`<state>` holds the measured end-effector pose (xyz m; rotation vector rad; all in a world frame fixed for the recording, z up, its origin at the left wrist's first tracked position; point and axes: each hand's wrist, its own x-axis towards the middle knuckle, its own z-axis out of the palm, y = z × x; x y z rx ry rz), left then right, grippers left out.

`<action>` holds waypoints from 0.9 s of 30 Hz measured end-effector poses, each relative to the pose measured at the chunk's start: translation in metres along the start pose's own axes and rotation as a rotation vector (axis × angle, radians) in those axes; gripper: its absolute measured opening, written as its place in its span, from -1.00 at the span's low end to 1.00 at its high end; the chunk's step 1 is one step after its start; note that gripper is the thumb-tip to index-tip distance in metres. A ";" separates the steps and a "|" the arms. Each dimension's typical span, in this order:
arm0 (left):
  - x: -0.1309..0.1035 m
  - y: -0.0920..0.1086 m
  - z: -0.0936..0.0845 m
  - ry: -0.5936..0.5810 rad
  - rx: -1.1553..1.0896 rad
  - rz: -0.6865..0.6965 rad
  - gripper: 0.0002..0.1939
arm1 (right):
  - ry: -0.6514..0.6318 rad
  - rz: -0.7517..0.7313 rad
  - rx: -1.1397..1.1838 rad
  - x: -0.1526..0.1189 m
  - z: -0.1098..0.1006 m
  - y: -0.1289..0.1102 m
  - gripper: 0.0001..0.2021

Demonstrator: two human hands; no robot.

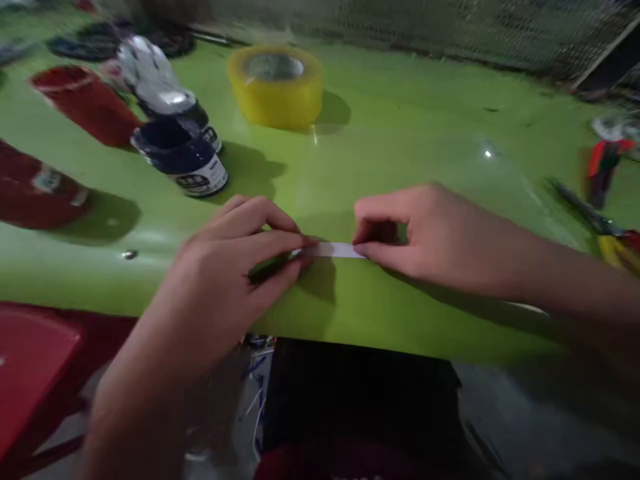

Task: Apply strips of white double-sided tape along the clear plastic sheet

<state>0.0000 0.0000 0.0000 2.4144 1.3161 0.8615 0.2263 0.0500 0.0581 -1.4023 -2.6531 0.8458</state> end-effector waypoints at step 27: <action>0.000 0.054 0.031 0.013 0.206 -0.006 -0.81 | 0.050 -0.038 0.019 0.002 0.005 0.013 -0.92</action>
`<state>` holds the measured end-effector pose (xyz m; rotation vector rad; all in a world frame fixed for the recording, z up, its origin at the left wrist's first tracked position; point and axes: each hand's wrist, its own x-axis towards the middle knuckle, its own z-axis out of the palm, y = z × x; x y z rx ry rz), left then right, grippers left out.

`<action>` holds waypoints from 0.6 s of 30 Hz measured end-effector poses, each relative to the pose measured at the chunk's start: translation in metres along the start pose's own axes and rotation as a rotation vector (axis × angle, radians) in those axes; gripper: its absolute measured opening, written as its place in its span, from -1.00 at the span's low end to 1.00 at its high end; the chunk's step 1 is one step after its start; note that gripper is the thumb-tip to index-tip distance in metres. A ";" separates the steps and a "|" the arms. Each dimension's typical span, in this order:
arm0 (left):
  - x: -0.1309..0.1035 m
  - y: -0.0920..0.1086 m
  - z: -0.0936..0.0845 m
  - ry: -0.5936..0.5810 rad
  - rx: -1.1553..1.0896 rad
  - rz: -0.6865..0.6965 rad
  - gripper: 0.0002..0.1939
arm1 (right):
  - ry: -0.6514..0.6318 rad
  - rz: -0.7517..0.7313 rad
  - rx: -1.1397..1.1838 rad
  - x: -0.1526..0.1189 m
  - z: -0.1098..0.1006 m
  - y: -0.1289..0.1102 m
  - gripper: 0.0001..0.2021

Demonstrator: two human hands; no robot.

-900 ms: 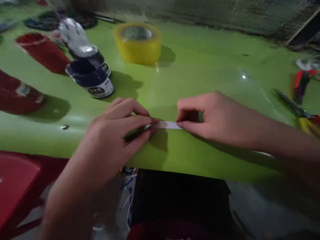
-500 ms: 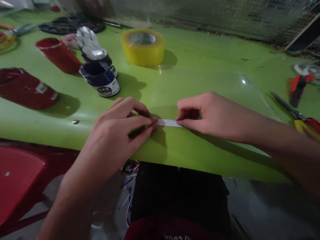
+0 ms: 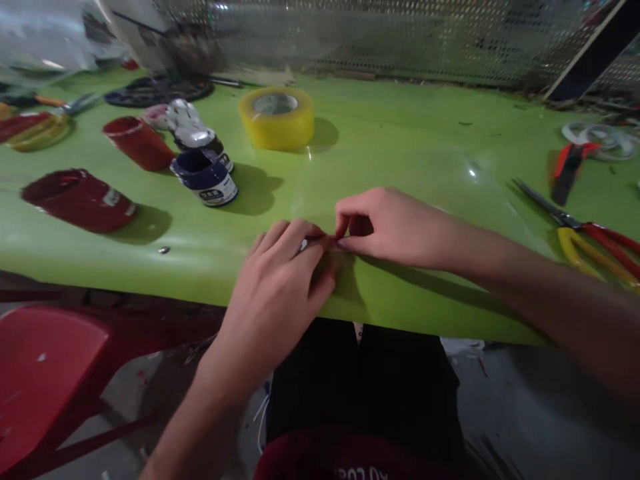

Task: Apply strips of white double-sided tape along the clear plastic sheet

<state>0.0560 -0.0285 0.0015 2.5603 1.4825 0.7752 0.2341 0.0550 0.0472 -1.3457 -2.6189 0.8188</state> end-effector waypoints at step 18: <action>-0.006 -0.003 0.013 0.100 0.000 -0.036 -0.73 | -0.083 0.115 0.089 -0.010 -0.013 0.007 -0.96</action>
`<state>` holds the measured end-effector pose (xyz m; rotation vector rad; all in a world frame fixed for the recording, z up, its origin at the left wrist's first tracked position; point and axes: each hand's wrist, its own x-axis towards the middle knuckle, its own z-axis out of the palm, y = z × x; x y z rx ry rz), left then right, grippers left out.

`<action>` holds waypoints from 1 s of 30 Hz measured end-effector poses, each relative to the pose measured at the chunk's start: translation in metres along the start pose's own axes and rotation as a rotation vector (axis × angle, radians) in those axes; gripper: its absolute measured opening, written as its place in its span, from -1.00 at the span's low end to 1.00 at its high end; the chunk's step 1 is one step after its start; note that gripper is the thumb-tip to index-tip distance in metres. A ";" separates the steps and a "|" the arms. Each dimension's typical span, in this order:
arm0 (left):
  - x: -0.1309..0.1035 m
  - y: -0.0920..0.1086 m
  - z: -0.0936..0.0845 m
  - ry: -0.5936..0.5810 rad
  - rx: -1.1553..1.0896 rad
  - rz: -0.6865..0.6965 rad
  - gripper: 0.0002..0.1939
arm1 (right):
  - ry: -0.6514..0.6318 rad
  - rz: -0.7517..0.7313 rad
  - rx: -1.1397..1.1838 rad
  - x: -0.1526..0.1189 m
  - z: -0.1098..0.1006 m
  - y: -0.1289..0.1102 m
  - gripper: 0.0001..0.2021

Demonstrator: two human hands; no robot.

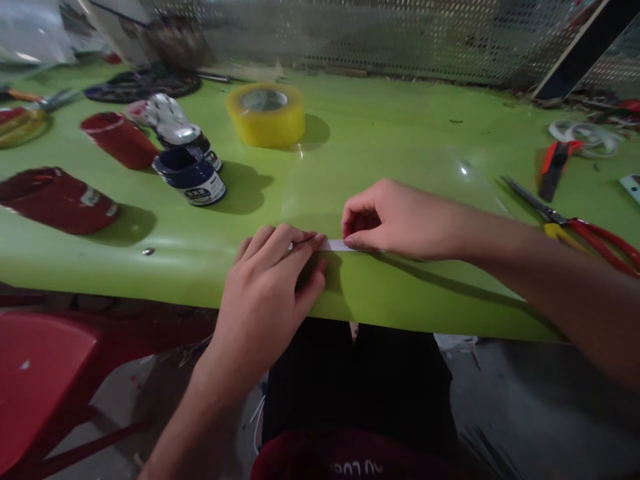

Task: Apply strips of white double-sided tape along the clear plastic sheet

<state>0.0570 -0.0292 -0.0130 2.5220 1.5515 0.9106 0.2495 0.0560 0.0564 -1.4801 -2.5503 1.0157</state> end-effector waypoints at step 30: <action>0.031 -0.014 -0.017 -0.239 -0.153 0.005 -0.83 | 0.006 -0.064 0.001 0.000 0.002 0.007 -0.96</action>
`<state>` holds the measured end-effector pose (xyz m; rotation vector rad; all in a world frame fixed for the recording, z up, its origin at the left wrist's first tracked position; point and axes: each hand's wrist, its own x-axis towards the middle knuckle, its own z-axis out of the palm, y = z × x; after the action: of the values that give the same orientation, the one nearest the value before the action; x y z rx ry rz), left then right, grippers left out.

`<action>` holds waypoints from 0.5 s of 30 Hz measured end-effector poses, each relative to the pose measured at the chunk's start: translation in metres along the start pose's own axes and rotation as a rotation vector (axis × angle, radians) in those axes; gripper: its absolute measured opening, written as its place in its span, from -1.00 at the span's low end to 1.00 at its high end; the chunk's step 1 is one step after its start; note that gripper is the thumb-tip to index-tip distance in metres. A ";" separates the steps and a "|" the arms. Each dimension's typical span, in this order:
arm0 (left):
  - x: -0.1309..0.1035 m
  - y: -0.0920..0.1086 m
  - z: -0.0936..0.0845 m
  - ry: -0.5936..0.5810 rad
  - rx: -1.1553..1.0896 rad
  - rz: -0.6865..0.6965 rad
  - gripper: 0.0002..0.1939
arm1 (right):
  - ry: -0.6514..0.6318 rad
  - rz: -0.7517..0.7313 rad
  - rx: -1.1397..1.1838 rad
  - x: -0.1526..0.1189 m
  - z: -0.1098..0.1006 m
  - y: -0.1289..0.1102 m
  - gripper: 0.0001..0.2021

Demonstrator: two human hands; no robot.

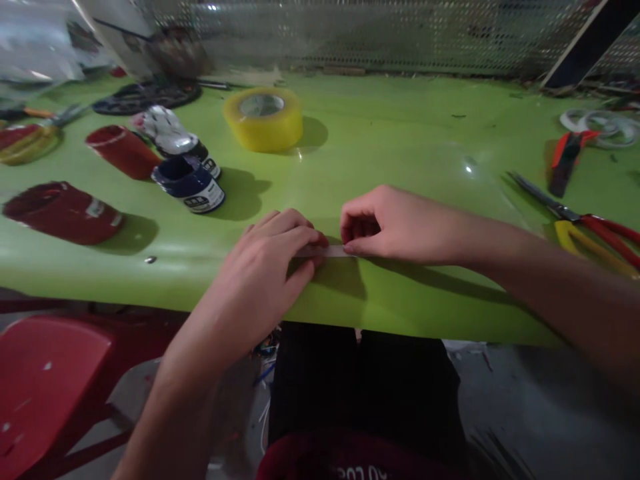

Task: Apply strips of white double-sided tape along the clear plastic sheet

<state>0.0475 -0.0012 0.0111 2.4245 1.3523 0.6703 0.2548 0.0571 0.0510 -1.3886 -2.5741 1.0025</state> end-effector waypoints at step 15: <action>-0.004 0.000 0.011 0.089 -0.061 -0.032 -0.85 | -0.007 0.041 -0.092 -0.002 -0.004 -0.006 -0.94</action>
<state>0.0513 -0.0052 0.0011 2.3458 1.3797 0.8077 0.2532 0.0552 0.0585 -1.4677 -2.6389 0.9060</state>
